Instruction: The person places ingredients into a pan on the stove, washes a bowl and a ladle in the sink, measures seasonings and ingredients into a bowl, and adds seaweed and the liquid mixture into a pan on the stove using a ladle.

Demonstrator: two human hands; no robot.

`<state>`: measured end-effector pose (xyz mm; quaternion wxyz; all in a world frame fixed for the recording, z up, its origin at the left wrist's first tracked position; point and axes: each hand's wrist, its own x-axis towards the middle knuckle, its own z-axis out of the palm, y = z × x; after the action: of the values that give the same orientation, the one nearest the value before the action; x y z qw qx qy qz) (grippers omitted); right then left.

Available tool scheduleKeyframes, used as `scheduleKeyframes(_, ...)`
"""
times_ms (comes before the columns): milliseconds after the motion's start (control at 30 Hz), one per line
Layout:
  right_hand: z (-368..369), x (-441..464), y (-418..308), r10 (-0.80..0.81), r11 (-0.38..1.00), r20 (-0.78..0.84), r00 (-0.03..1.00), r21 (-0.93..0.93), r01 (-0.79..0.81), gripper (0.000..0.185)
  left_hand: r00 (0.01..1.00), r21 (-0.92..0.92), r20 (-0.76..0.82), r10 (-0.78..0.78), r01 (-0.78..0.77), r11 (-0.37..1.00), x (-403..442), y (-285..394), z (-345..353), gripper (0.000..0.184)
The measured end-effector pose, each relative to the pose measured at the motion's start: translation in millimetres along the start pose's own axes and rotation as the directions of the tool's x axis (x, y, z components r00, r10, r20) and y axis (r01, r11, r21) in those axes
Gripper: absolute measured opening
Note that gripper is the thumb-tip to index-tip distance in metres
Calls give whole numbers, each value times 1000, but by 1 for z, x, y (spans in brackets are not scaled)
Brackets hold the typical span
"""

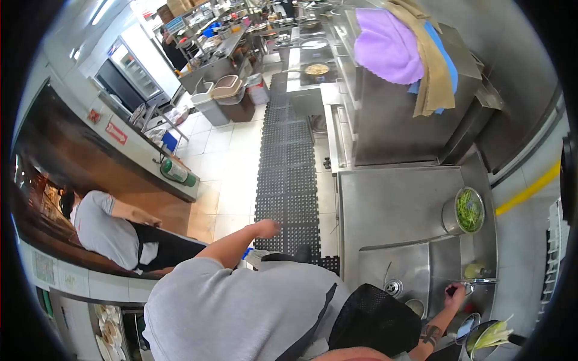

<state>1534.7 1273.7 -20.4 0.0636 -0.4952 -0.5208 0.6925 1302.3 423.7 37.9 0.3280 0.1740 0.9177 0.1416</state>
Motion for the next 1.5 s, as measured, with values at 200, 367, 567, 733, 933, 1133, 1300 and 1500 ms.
scheduleKeyframes(200,45,-47,-44,-165,855,102,981,511,91,27,999,-85,-13,-50,49,995,-39,2,14,40)
scheduleKeyframes(367,58,-21,-56,-179,891,49,983,431,141,16,986,30,51,-158,157,987,-91,-35,60,35)
scheduleKeyframes(567,60,-13,-47,-85,846,183,979,533,-26,10,842,141,433,-322,289,947,-128,-95,124,41)
scheduleKeyframes(733,99,-50,-60,-115,768,1,993,634,88,30,836,-134,331,-438,501,855,-141,-80,116,43)
scheduleKeyframes(933,63,-12,-25,-161,750,104,981,659,53,37,922,-199,21,-388,384,902,-120,-13,60,42)
scheduleKeyframes(1133,97,-51,-44,-150,713,-20,989,691,122,37,964,-183,-16,-267,259,948,-97,18,38,42)
scheduleKeyframes(1300,41,-4,-6,-277,795,311,909,606,35,32,961,-83,56,-271,275,958,-92,13,45,44)
scheduleKeyframes(1500,17,19,7,-270,835,-503,821,302,460,27,915,-94,111,-388,398,913,-115,8,45,50)
